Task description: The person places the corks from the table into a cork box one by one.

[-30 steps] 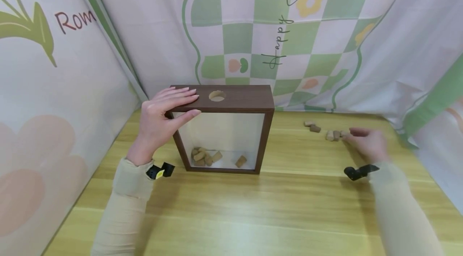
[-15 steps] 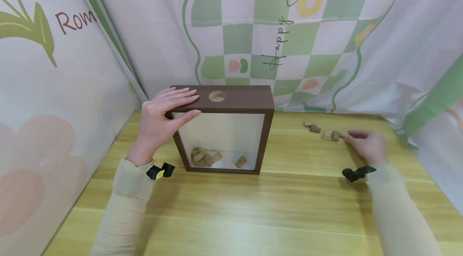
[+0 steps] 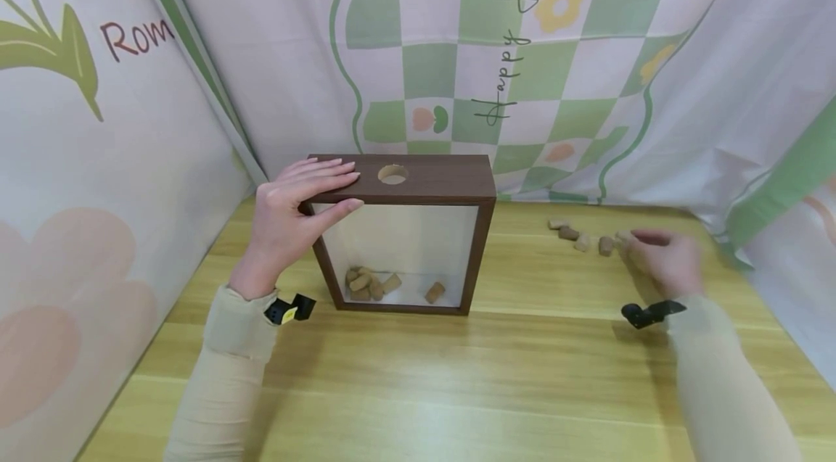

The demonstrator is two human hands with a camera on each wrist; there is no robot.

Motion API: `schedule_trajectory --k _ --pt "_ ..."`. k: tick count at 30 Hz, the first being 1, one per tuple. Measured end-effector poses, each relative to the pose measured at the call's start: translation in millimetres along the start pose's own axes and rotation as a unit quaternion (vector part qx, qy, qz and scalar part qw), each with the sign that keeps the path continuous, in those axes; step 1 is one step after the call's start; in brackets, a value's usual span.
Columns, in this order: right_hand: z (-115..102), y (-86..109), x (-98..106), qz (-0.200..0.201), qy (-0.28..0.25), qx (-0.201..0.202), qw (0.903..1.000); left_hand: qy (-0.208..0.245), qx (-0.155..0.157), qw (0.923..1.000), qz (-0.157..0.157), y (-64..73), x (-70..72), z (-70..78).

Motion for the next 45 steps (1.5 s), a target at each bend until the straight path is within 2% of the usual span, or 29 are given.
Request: schedule_trajectory --k 6,13,20,26,29,37,45 --pt "-19.8 3.0 6.2 0.008 -0.010 0.018 0.9998 -0.003 -0.002 1.0000 0.005 0.1 -0.3 0.7" --pt "-47.1 8.0 15.6 0.039 0.019 0.045 0.9980 0.000 -0.002 1.0000 0.004 -0.2 -0.5 0.5" --pt "-76.9 13.2 19.9 0.052 0.007 0.049 0.9974 -0.002 -0.001 1.0000 0.003 -0.1 -0.7 0.4" --pt "-107.1 21.4 21.2 0.052 -0.007 0.073 0.9959 0.000 -0.002 1.0000 0.003 -0.1 -0.5 0.3" --pt "-126.5 29.0 19.4 0.050 -0.014 0.098 0.9938 0.002 -0.001 1.0000 0.002 0.0 -0.5 0.0" --pt "-176.9 52.0 7.4 0.064 -0.040 0.178 0.9811 -0.001 -0.002 1.0000 0.004 -0.4 -0.1 0.4" --pt "-217.1 74.4 -7.3 0.091 -0.021 0.258 0.9616 -0.003 -0.002 1.0000 0.001 -0.4 0.2 0.2"
Point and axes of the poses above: each hand's wrist, its own y-axis away from the middle knuckle, its own x-axis out of the back of the hand, z = x × y, the point moved 3 cm from there along -y, towards the middle knuckle, and after that the axes turned 8 degrees about -z, right-handed, at the moved point
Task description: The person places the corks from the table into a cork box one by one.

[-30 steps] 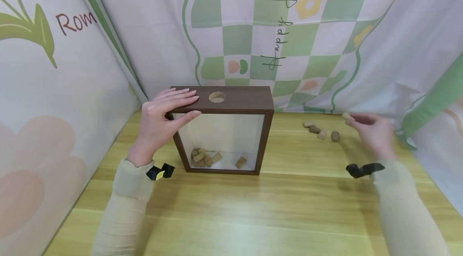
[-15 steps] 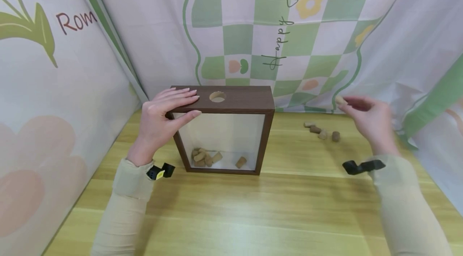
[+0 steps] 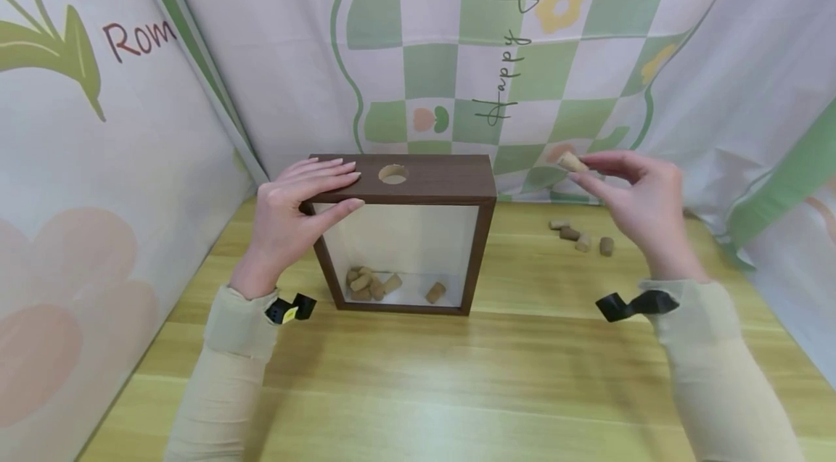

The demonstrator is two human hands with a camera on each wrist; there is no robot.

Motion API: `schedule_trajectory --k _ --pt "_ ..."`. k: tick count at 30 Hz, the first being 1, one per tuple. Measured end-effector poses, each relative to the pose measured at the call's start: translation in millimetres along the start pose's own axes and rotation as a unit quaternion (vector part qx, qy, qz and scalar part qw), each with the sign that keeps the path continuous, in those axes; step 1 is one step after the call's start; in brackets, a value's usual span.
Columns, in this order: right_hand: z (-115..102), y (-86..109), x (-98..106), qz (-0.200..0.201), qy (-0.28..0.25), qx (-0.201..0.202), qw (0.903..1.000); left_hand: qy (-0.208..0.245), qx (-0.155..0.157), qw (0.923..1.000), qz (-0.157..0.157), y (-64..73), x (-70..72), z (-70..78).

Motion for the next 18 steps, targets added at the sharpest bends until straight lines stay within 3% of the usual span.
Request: schedule_trajectory --k 8,18 --pt "-41.0 6.8 -12.6 -0.001 -0.054 0.071 0.9960 -0.004 -0.008 1.0000 0.000 0.4 0.2 0.0" --pt "-99.0 23.6 -24.1 0.007 -0.125 0.149 0.9808 0.000 -0.002 1.0000 0.005 0.1 -0.1 -0.8"
Point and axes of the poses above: each hand's wrist, its own y-axis away from the middle knuckle, its own x-axis out of the back of the hand, z = x × y, the point moved 3 cm from there along -y, towards the middle knuckle, and after that the axes turned 8 degrees about -z, right-handed, at the moved point
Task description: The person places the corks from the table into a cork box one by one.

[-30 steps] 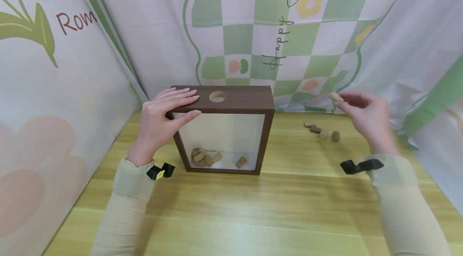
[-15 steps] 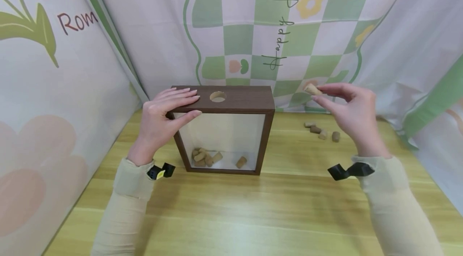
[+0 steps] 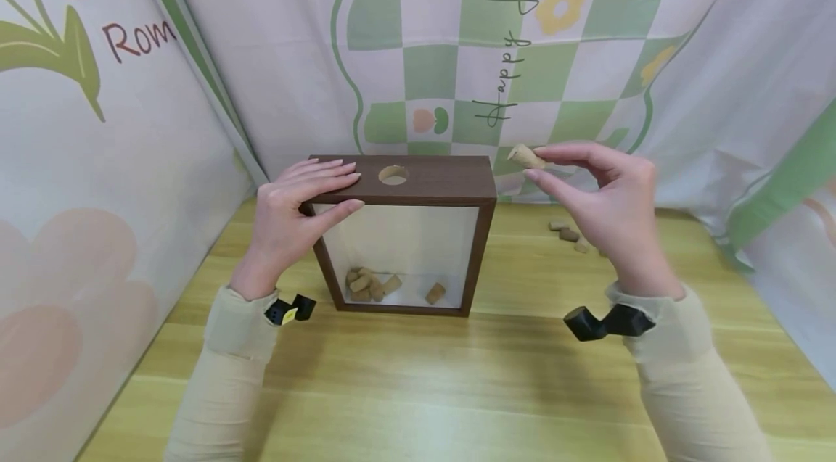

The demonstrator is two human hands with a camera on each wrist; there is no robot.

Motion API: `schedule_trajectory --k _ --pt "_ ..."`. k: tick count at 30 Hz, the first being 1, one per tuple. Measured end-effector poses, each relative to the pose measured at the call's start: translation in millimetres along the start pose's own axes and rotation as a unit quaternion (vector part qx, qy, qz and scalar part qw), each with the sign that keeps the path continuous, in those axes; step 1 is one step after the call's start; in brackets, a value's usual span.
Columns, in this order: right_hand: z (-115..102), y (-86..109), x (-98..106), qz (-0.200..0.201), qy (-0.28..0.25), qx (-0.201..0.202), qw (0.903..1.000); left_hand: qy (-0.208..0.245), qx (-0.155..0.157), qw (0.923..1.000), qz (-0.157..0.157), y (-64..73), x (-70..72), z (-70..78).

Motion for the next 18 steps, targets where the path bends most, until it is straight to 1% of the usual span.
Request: schedule_trajectory --k 5,10,14,17,18 --pt "-14.7 -0.8 -12.5 -0.005 -0.027 0.040 0.9988 0.000 0.003 1.0000 -0.003 0.5 0.2 0.8" --pt "-34.6 0.1 -25.8 -0.024 -0.041 0.078 0.9958 0.000 0.006 1.0000 -0.006 0.7 0.1 1.4" --pt "-46.1 -1.9 -34.3 -0.039 -0.042 0.087 0.9946 0.001 0.004 1.0000 -0.005 0.6 0.1 1.4" --pt "-50.7 -4.8 -39.2 -0.047 -0.038 0.083 0.9947 0.003 0.003 1.0000 -0.001 0.3 -0.5 1.3" --pt "-48.4 -6.4 -40.8 -0.050 -0.036 0.082 0.9948 0.003 0.002 1.0000 -0.001 0.1 -0.6 1.5"
Point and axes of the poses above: each hand's wrist, its own y-axis away from the middle knuckle, its own x-axis out of the back of the hand, z = x × y, the point moved 3 cm from there along -y, towards the middle knuckle, and after that the axes turned 8 degrees about -z, right-handed, at the moved point
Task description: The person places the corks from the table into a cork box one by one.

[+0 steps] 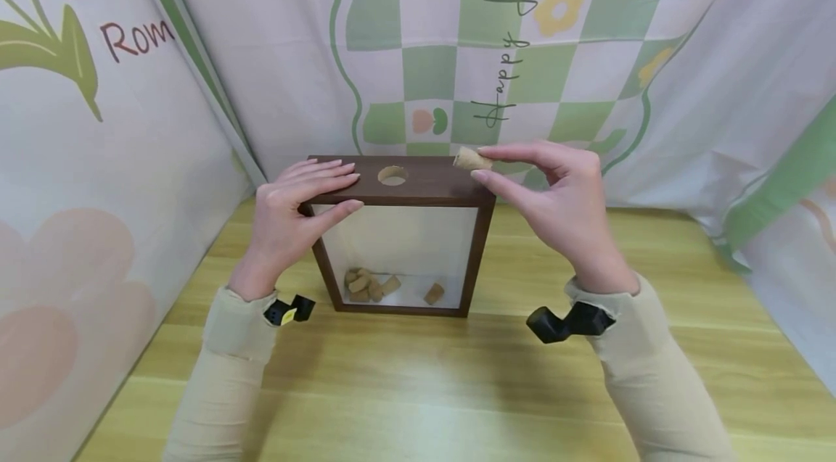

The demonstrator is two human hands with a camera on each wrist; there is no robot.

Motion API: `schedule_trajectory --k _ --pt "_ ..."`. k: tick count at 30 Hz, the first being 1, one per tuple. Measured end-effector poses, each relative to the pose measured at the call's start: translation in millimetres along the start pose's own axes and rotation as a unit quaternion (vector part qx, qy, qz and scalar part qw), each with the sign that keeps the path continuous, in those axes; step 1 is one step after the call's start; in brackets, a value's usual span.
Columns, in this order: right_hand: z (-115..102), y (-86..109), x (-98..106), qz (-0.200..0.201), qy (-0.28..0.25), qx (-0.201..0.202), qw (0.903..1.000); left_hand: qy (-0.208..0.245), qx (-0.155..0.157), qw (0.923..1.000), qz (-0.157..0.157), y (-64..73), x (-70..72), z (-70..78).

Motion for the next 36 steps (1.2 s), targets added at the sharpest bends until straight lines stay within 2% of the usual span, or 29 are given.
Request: schedule_trajectory --k 5,11,15,25,36 --pt "1.6 -8.9 -8.0 -0.017 0.007 0.002 0.9998 0.000 -0.002 1.0000 -0.001 0.1 0.6 0.4" --pt "-21.2 -21.4 -18.3 -0.035 0.006 0.031 0.9989 -0.002 0.002 1.0000 -0.009 0.7 0.6 -0.3" --pt "-23.9 -29.8 -23.5 -0.048 0.005 0.029 0.9984 -0.002 0.002 1.0000 -0.009 0.7 0.6 -0.4" --pt "13.0 -53.3 -38.8 -0.108 0.040 0.018 0.9932 0.000 0.005 1.0000 -0.002 -0.7 1.6 1.5" --pt "23.8 -58.3 -54.8 -0.178 0.039 -0.026 0.9830 -0.003 0.006 1.0000 -0.006 -0.7 1.9 1.5"
Point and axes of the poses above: each hand's wrist, its own y-axis away from the middle knuckle, its own x-axis out of the back of the hand, z = x × y, the point moved 3 cm from there along -y, towards the middle knuckle, and after that the axes turned 8 degrees about -z, right-handed, at the moved point
